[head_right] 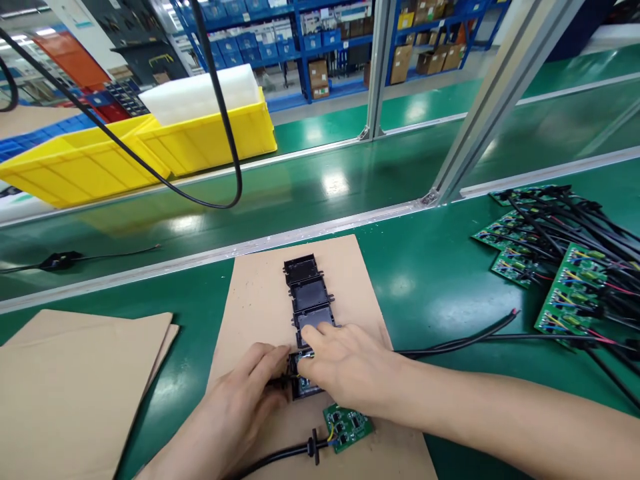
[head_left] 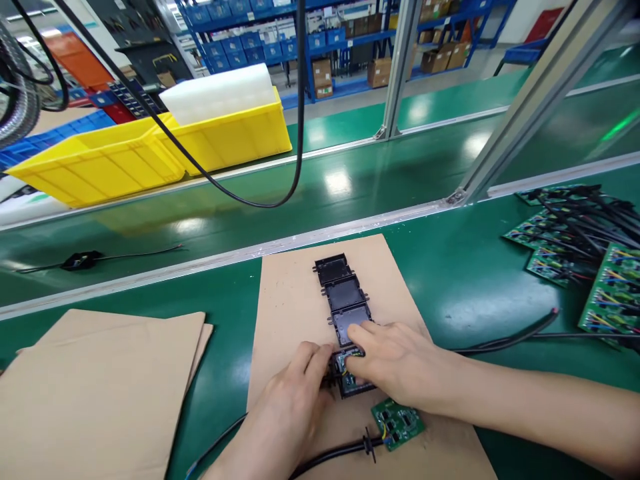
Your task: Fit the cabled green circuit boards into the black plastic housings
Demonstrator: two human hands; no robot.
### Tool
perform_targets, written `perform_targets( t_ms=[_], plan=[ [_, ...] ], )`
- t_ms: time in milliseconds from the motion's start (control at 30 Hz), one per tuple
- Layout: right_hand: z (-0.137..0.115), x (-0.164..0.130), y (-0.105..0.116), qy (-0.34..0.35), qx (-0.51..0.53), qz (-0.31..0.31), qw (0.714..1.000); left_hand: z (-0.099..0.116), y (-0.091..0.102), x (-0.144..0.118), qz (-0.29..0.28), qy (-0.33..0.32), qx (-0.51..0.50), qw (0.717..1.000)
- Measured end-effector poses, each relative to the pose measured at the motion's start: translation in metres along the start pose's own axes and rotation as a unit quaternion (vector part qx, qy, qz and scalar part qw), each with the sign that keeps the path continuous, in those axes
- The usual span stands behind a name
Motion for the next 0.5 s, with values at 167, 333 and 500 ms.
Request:
perform_targets(
  t_ms=[167,333,500],
  plan=[
    [0.001,0.000,0.003,-0.001,0.012,0.011,1.000,0.012,0.003,-0.011,0.079,-0.086,0.126,0.985],
    [0.003,-0.001,0.001,-0.011,0.018,0.044,0.999,0.022,0.001,-0.008,0.118,-0.062,0.157,0.978],
    [0.001,-0.001,0.002,0.007,0.026,0.054,0.998,0.025,-0.009,-0.011,0.101,-0.059,0.216,0.969]
  ],
)
Point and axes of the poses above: each hand's wrist, its own x-axis towards the middle knuckle, its own y-axis out of the back of the hand, z = x × y, the point moved 6 cm from there along x, towards the middle knuckle, and after that the axes turned 4 degrees about -y, right-handed, at the moved point
